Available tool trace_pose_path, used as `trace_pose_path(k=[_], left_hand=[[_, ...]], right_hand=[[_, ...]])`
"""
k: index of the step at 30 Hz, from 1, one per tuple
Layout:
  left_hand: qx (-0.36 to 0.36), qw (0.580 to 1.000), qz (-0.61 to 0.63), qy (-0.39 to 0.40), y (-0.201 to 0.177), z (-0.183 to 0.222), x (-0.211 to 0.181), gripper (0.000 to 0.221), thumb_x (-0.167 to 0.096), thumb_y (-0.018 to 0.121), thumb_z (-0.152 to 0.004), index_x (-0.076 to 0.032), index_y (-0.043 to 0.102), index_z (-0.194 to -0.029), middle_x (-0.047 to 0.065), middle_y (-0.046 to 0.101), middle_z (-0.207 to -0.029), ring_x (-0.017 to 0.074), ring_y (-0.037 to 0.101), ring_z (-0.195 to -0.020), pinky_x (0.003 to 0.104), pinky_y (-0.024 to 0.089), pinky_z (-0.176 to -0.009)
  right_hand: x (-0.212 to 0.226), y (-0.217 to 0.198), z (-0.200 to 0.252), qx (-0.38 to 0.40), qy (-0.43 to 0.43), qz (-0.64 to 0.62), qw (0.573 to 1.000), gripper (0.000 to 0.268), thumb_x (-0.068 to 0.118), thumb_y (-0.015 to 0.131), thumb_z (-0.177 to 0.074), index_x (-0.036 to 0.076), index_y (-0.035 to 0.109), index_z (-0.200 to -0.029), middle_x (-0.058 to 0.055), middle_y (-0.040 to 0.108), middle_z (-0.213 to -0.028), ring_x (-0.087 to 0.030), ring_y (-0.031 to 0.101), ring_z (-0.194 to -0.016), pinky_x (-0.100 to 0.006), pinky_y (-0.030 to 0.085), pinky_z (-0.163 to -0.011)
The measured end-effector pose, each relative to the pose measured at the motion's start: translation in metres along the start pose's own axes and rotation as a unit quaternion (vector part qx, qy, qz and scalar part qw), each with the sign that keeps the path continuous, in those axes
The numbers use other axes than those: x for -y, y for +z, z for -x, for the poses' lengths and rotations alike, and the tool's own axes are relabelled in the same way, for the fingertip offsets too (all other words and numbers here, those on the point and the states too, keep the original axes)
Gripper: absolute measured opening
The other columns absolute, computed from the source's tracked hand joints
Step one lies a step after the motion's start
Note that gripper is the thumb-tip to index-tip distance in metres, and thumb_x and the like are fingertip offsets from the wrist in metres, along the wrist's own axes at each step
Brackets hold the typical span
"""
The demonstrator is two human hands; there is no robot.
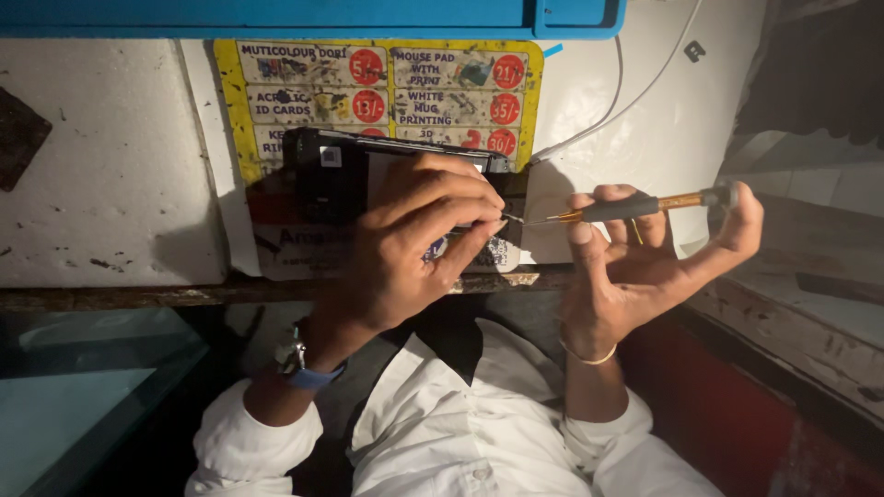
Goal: The person repairs a mobile phone by using a screwdriver to manipulate internal components and fasteners while the device rests on a service mat.
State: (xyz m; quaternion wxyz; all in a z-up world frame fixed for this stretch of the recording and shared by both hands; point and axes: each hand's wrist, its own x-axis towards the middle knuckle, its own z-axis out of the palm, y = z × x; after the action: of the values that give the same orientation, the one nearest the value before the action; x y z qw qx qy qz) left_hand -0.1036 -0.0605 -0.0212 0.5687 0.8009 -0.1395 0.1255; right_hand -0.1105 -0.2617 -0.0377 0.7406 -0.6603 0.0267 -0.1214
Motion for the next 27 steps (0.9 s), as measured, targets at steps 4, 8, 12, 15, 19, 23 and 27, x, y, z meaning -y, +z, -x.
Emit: trace_pose_path(k=[4,8,12,15,19,23,27], left_hand=[[-0.004,1.000,0.000,0.016,0.004,0.000,0.002,0.015,0.000,0.080,-0.094,-0.002,0.068,-0.102,0.006,0.069,-0.109,0.0243,0.067,-0.112,0.036,0.056,-0.098],[-0.002,1.000,0.000,0.021,0.006,0.002,0.005,0.015,0.000,0.081,-0.093,-0.002,0.068,-0.101,0.005,0.069,-0.108,0.0239,0.067,-0.110,0.038,0.055,-0.095],[0.002,1.000,0.007,0.021,0.007,0.003,0.006,0.015,0.000,0.081,-0.094,-0.001,0.067,-0.101,0.006,0.069,-0.109,0.0244,0.067,-0.110,0.037,0.056,-0.096],[0.004,1.000,-0.001,0.026,0.007,0.003,0.006,0.015,0.000,0.080,-0.093,-0.001,0.068,-0.101,0.006,0.068,-0.109,0.0252,0.067,-0.110,0.038,0.055,-0.096],[0.004,1.000,-0.006,0.025,0.008,0.004,0.007,0.015,0.000,0.080,-0.093,0.000,0.068,-0.100,0.007,0.068,-0.108,0.0251,0.067,-0.109,0.038,0.055,-0.096],[0.000,0.999,-0.013,0.034,0.009,0.004,0.008,0.014,0.000,0.081,-0.093,0.000,0.068,-0.099,0.007,0.069,-0.108,0.0251,0.067,-0.108,0.038,0.055,-0.095],[0.001,0.999,-0.016,0.034,0.009,0.004,0.008,0.015,0.001,0.081,-0.092,0.001,0.068,-0.099,0.007,0.069,-0.107,0.0251,0.067,-0.107,0.037,0.056,-0.093]], right_hand=[[-0.002,0.002,0.000,0.005,-0.020,0.020,1.000,0.090,-0.021,0.079,-0.102,0.018,0.019,-0.157,-0.005,0.031,-0.148,-0.019,0.064,-0.103,-0.038,0.068,-0.093],[-0.009,-0.005,0.003,0.027,-0.001,0.027,0.999,0.092,-0.022,0.080,-0.106,0.019,0.018,-0.159,-0.008,0.041,-0.139,-0.020,0.066,-0.104,-0.037,0.066,-0.096],[-0.014,-0.005,0.002,0.039,-0.014,0.020,0.999,0.091,-0.020,0.080,-0.106,0.021,0.018,-0.159,-0.008,0.050,-0.131,-0.020,0.067,-0.102,-0.036,0.065,-0.095],[-0.012,-0.002,0.000,0.040,-0.035,0.025,0.998,0.089,-0.016,0.080,-0.101,0.020,0.019,-0.154,-0.003,0.046,-0.139,-0.018,0.069,-0.104,-0.034,0.067,-0.094],[-0.012,-0.003,0.001,0.041,-0.019,0.024,0.999,0.092,-0.019,0.080,-0.106,0.021,0.017,-0.159,-0.007,0.048,-0.135,-0.020,0.067,-0.105,-0.037,0.066,-0.096],[-0.015,-0.003,-0.002,0.051,-0.047,0.020,0.997,0.089,-0.017,0.080,-0.100,0.019,0.019,-0.154,-0.003,0.042,-0.143,-0.019,0.070,-0.106,-0.036,0.069,-0.095],[-0.021,-0.009,-0.002,0.062,-0.050,0.033,0.996,0.092,-0.018,0.081,-0.103,0.021,0.018,-0.156,-0.007,0.044,-0.141,-0.022,0.068,-0.103,-0.037,0.069,-0.097]])
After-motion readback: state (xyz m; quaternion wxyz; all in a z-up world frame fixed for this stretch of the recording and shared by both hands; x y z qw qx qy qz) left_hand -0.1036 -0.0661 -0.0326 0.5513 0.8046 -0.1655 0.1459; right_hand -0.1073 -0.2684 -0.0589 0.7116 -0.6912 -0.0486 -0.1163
